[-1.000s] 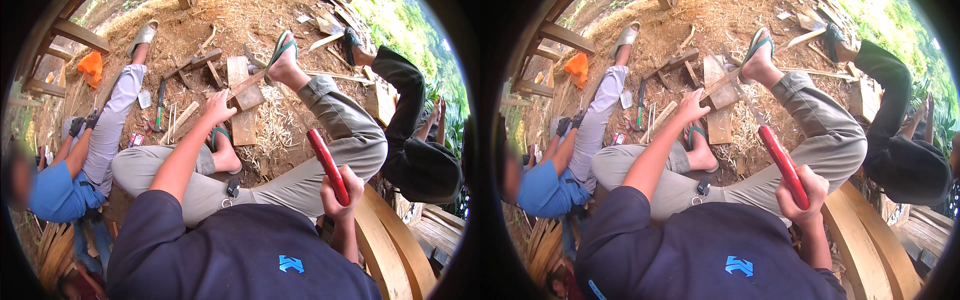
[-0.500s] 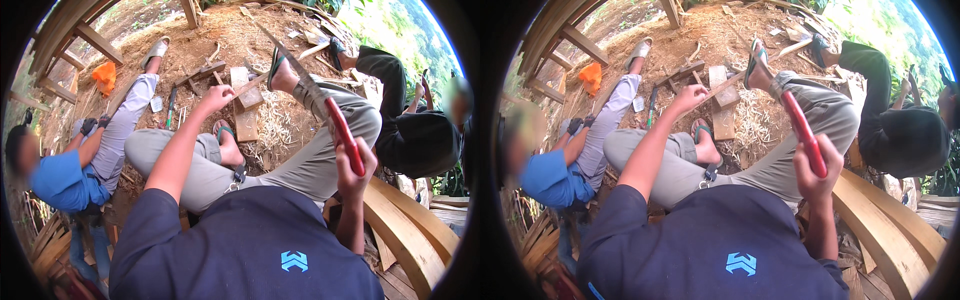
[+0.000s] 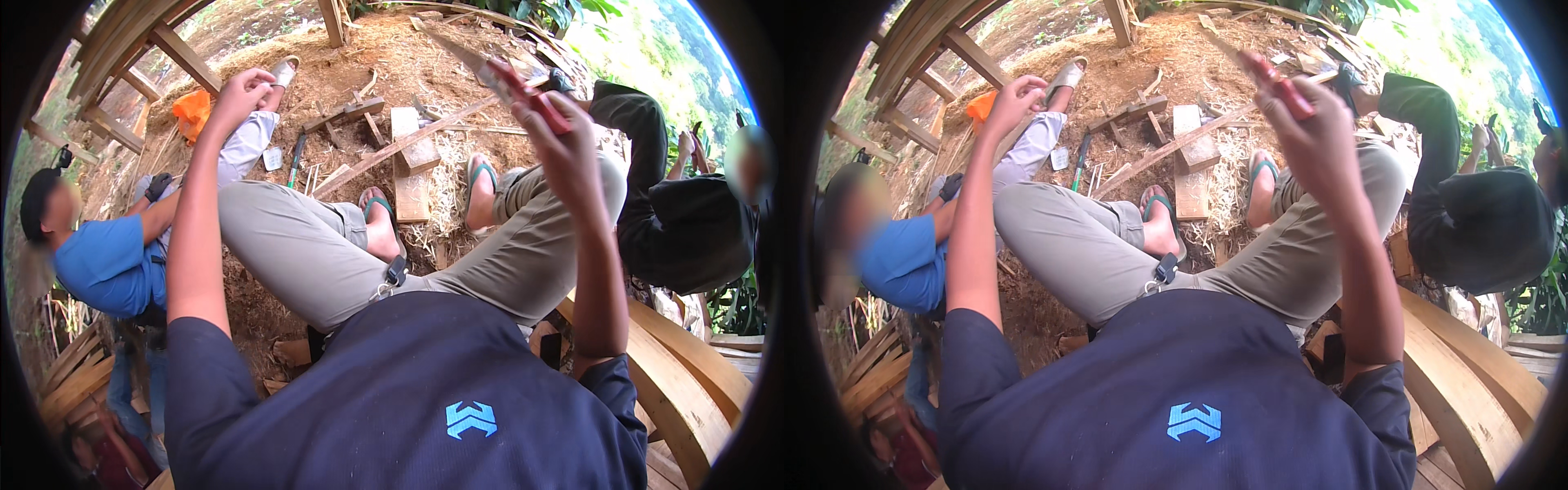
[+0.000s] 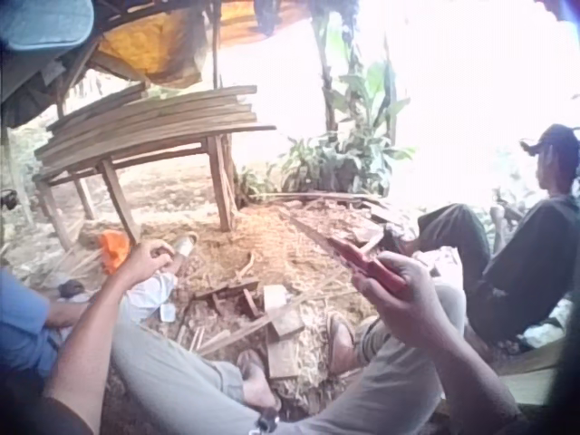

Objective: The person sits on the ground and uses a red hand saw to cut a thin piece of wood resting on a wooden support. The person holds the wood with one hand and saws with the other, producing wood shavings.

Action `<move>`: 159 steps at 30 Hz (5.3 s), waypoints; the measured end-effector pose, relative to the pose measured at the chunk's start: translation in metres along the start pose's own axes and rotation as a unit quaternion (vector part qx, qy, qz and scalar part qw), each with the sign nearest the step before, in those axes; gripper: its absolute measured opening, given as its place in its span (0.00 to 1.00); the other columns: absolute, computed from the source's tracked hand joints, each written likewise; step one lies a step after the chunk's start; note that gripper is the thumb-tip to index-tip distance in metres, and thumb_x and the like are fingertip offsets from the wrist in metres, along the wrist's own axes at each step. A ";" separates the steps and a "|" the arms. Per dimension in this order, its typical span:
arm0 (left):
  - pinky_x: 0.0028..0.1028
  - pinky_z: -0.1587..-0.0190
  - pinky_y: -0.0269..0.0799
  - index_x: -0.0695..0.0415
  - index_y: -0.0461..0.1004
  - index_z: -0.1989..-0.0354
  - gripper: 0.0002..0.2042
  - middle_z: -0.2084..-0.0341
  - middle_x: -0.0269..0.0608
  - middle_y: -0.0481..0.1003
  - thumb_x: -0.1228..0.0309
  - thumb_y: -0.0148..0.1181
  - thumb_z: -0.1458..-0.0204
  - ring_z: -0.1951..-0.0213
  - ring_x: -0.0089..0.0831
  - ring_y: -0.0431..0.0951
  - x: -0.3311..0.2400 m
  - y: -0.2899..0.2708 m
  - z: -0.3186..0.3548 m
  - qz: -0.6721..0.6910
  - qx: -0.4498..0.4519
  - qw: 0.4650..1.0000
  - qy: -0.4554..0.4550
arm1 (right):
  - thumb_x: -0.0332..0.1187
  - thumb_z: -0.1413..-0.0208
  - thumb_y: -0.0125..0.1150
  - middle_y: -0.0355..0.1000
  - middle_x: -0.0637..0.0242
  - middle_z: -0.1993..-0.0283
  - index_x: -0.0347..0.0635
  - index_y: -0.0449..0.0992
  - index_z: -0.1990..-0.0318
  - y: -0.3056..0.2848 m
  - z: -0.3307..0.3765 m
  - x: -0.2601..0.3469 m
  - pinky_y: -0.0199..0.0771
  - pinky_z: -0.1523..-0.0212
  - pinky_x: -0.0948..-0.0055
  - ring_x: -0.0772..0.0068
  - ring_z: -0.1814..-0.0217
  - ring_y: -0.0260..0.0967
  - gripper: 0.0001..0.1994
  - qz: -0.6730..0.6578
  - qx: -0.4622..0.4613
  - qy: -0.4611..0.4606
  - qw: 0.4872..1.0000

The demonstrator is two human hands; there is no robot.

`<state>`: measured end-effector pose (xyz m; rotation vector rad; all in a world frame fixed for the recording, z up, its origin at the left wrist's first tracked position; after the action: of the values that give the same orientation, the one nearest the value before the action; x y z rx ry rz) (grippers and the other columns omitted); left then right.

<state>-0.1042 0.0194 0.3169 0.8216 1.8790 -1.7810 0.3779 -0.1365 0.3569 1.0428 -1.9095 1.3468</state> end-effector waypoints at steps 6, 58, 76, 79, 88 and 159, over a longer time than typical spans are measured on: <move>0.21 0.67 0.73 0.58 0.76 0.49 0.13 0.65 0.38 0.81 0.72 0.59 0.41 0.70 0.20 0.79 -0.001 0.026 -0.002 -0.037 0.138 0.986 -0.085 | 0.43 0.38 0.65 0.71 0.70 0.79 0.35 0.81 0.60 0.050 -0.008 -0.081 0.62 0.77 0.77 0.84 0.78 0.65 0.17 -0.119 0.085 0.133 0.980; 0.45 0.38 0.68 0.63 0.55 0.30 0.39 0.42 0.64 0.71 0.61 0.64 0.47 0.41 0.57 0.72 0.113 0.303 0.013 -0.198 0.353 0.908 -0.106 | 0.35 0.39 0.64 0.60 0.74 0.83 0.35 0.70 0.78 0.163 0.010 -0.205 0.48 0.77 0.73 0.84 0.78 0.51 0.18 -0.169 0.063 0.239 0.954; 0.46 0.41 0.70 0.58 0.53 0.31 0.37 0.43 0.59 0.71 0.62 0.64 0.47 0.42 0.55 0.73 0.118 0.305 0.016 -0.186 0.342 0.916 -0.094 | 0.34 0.37 0.63 0.58 0.78 0.82 0.37 0.68 0.79 0.169 0.016 -0.203 0.46 0.78 0.76 0.89 0.77 0.50 0.19 -0.216 0.068 0.314 0.922; 0.46 0.42 0.70 0.58 0.54 0.31 0.37 0.43 0.60 0.72 0.62 0.64 0.47 0.43 0.56 0.74 0.119 0.305 0.016 -0.185 0.341 0.917 -0.092 | 0.34 0.37 0.63 0.57 0.80 0.82 0.38 0.67 0.79 0.167 0.019 -0.202 0.45 0.77 0.77 0.90 0.77 0.49 0.19 -0.227 0.066 0.326 0.915; 0.48 0.39 0.66 0.61 0.55 0.31 0.28 0.41 0.68 0.68 0.72 0.52 0.40 0.39 0.60 0.69 0.122 0.305 0.017 -0.142 0.354 0.915 -0.135 | 0.34 0.34 0.60 0.59 0.80 0.80 0.39 0.68 0.75 0.145 0.012 -0.175 0.49 0.77 0.79 0.90 0.77 0.51 0.16 -0.264 0.101 0.369 0.885; 0.45 0.39 0.71 0.59 0.63 0.35 0.32 0.41 0.58 0.71 0.58 0.65 0.45 0.39 0.54 0.72 0.080 0.259 0.016 -0.243 0.293 0.923 -0.056 | 0.40 0.42 0.66 0.72 0.63 0.73 0.31 0.78 0.56 0.204 0.007 -0.183 0.69 0.67 0.66 0.75 0.71 0.68 0.17 -0.071 0.199 0.213 0.954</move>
<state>0.0085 0.0145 0.0703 0.4268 1.5686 -2.7113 0.3018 -0.0561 0.1061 0.9510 -1.2553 1.7482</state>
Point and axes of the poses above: each hand's wrist, its own z-axis away from the middle knuckle, its own y-axis out of the palm, x = y × z, the point moved 3 cm from there along -z, towards the middle knuckle
